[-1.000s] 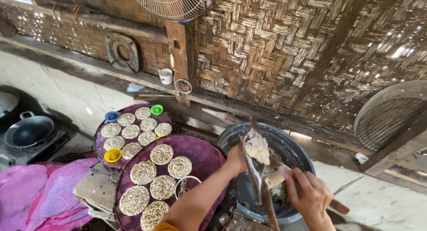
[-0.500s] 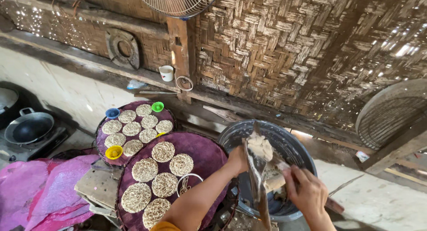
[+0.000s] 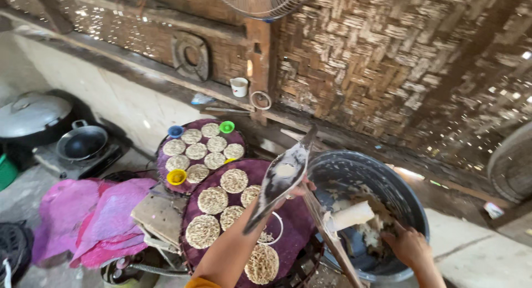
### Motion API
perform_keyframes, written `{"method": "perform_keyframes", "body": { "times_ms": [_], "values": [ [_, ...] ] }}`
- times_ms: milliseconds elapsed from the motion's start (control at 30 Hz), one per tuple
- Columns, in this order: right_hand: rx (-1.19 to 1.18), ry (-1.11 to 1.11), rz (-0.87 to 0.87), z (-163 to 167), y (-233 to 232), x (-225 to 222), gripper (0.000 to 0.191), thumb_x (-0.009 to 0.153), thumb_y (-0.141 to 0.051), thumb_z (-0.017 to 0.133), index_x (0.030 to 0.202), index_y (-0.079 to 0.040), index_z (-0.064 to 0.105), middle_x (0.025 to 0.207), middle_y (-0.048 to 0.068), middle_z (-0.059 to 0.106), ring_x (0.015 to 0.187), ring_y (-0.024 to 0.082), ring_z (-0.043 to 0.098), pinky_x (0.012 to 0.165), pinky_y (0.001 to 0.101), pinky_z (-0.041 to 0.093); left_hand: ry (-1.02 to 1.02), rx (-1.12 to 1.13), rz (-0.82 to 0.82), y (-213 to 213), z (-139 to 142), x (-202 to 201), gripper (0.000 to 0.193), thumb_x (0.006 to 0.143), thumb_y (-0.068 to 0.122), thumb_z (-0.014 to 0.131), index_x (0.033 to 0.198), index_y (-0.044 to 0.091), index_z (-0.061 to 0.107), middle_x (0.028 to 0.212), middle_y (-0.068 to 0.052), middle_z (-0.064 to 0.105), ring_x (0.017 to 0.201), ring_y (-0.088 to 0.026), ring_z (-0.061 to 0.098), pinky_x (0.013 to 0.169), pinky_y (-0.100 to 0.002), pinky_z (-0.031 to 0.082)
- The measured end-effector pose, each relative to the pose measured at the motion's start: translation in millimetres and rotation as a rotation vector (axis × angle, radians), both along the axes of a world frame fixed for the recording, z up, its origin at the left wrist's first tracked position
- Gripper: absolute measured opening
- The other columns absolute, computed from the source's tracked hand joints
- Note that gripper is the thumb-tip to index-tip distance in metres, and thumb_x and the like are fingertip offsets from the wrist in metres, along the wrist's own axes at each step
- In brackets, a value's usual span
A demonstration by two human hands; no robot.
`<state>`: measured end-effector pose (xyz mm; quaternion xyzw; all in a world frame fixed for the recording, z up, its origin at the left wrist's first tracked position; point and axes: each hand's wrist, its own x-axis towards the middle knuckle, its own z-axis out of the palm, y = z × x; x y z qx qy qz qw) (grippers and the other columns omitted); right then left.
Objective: The person scoops sticky rice dough from a large basin and packs it into a wooden hand press fitted with a cylindrical plunger. They press the dough onto a round woven tray, release the formed rice cake, and place a ring mold around it, repeating the cycle to fill trays with flat round rice cakes.
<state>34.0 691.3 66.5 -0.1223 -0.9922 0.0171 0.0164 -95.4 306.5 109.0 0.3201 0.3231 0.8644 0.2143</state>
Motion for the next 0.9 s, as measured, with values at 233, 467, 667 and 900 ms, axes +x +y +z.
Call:
{"method": "perform_keyframes", "body": {
  "times_ms": [233, 467, 667, 900],
  "values": [
    [-2.109, -0.276, 0.189, 0.2, -173.5, 23.9, 0.069, 0.091, -0.044, 0.064, 0.149, -0.013, 0.044, 0.131, 0.024, 0.064, 0.096, 0.032, 0.067, 0.078, 0.0389, 0.054, 0.338, 0.290, 0.153, -41.4, 52.5, 53.9, 0.047, 0.079, 0.005, 0.091, 0.119, 0.007, 0.067, 0.115, -0.003, 0.061, 0.108, -0.031, 0.071, 0.109, -0.053, 0.051],
    [-2.296, -0.319, 0.764, 112.8, -202.3, 44.9, 0.092, 0.090, -0.028, 0.072, 0.165, -0.015, 0.020, 0.145, 0.027, 0.053, 0.080, 0.024, 0.064, 0.058, 0.0306, 0.052, 0.429, -0.336, 0.464, -106.6, 58.3, 112.2, 0.085, 0.068, 0.024, 0.093, 0.142, 0.013, 0.054, 0.151, -0.002, 0.055, 0.144, -0.022, 0.051, 0.122, -0.041, 0.043],
    [-1.244, 0.237, 0.868, 168.3, -226.4, 46.3, 0.116, 0.080, -0.019, 0.079, 0.169, -0.015, 0.005, 0.151, 0.026, 0.047, 0.081, 0.024, 0.064, 0.060, 0.0343, 0.056, 0.991, -0.940, 0.990, -111.2, 36.2, 117.8, 0.056, 0.070, 0.028, 0.090, 0.122, 0.015, 0.076, 0.106, -0.007, 0.075, 0.099, -0.024, 0.069, 0.088, -0.038, 0.057],
    [-0.404, 0.516, 1.018, 174.7, -253.6, 64.9, 0.105, 0.066, -0.030, 0.087, 0.150, -0.012, 0.027, 0.131, 0.033, 0.050, 0.099, 0.048, 0.067, 0.063, 0.0497, 0.060, 1.129, -1.038, 0.978, -108.5, 9.9, 112.0, 0.043, 0.071, 0.027, 0.085, 0.111, 0.014, 0.076, 0.088, -0.005, 0.071, 0.076, -0.020, 0.067, 0.076, -0.034, 0.060]
  ]
}}
